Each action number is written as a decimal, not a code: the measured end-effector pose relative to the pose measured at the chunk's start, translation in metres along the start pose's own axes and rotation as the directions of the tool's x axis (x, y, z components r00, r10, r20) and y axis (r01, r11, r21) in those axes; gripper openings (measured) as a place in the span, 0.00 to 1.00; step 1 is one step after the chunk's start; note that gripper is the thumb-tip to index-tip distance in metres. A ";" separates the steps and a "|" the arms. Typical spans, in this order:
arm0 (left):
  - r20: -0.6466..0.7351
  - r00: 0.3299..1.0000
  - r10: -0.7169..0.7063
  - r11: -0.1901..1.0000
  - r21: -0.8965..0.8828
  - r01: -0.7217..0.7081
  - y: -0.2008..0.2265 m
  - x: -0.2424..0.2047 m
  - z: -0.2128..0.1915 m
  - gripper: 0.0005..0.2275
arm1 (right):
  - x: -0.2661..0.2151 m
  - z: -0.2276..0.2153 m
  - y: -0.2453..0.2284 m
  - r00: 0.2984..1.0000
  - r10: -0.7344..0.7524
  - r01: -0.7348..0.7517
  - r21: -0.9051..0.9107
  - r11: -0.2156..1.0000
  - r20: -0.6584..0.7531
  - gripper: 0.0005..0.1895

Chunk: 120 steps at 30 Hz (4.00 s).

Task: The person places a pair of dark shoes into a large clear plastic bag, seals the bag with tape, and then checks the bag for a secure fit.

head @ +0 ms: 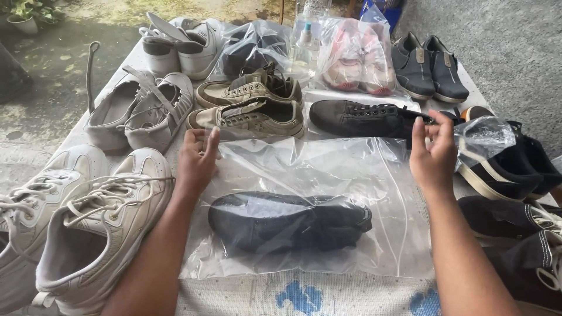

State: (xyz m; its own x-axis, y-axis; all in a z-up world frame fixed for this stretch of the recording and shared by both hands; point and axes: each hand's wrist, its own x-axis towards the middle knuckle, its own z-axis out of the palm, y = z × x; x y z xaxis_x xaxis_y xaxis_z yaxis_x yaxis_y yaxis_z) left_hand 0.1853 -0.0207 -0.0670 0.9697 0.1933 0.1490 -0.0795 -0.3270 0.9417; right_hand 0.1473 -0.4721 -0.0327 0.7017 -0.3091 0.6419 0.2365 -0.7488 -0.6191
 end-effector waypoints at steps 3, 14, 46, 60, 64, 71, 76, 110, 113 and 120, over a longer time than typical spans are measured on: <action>-0.009 0.997 0.075 0.989 0.130 -0.073 0.007 -0.008 -0.001 0.32 | 0.020 0.005 0.004 0.997 -0.077 0.078 -0.049 0.996 0.024 0.26; 0.018 0.860 0.510 0.805 0.343 -0.484 0.016 -0.016 0.005 0.44 | 0.073 0.033 -0.021 0.824 0.209 0.191 -0.606 0.772 0.527 0.66; 0.188 0.422 0.887 0.199 0.669 -0.716 0.085 -0.052 0.047 0.41 | -0.016 0.015 -0.103 0.648 -0.758 0.660 -0.551 0.511 0.072 0.47; 0.152 0.380 0.912 0.283 0.438 -0.853 0.045 -0.065 0.055 0.35 | -0.055 0.001 -0.145 0.765 -0.638 0.623 -0.362 0.694 0.094 0.41; 0.102 0.421 0.901 0.355 0.382 -0.853 0.039 -0.060 0.055 0.34 | -0.073 0.008 -0.147 0.590 -0.622 0.792 -0.216 0.571 0.516 0.30; -0.181 0.273 0.945 0.325 0.411 -0.852 0.046 -0.039 0.050 0.28 | -0.033 -0.010 -0.083 0.819 -0.452 0.521 -0.128 0.844 0.354 0.31; -0.244 0.240 0.939 0.325 0.411 -0.852 0.072 -0.042 0.032 0.21 | -0.030 0.004 -0.072 0.864 -0.188 0.125 0.161 0.979 0.466 0.54; 0.628 0.711 -0.317 0.799 -0.228 0.557 0.184 -0.058 0.115 0.42 | 0.007 -0.063 -0.029 0.836 0.340 0.031 0.657 0.753 -0.430 0.62; 0.851 0.510 -0.126 0.492 -0.393 0.777 0.125 -0.021 0.180 0.39 | 0.006 -0.073 -0.028 0.775 0.407 -0.037 0.608 0.793 -0.484 0.40; 0.834 0.428 0.349 0.807 -0.035 -0.590 0.117 -0.051 0.257 0.18 | 0.014 -0.085 -0.014 0.651 0.591 -0.102 0.717 0.690 -0.476 0.30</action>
State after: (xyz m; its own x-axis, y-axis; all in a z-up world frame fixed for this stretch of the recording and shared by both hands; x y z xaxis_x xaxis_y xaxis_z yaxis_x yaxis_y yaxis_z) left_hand 0.1858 -0.3069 -0.0424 0.5797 -0.8025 0.1409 -0.6445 -0.3458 0.6819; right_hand 0.0972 -0.5157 0.0234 0.2768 -0.9229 0.2675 0.5736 -0.0647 -0.8166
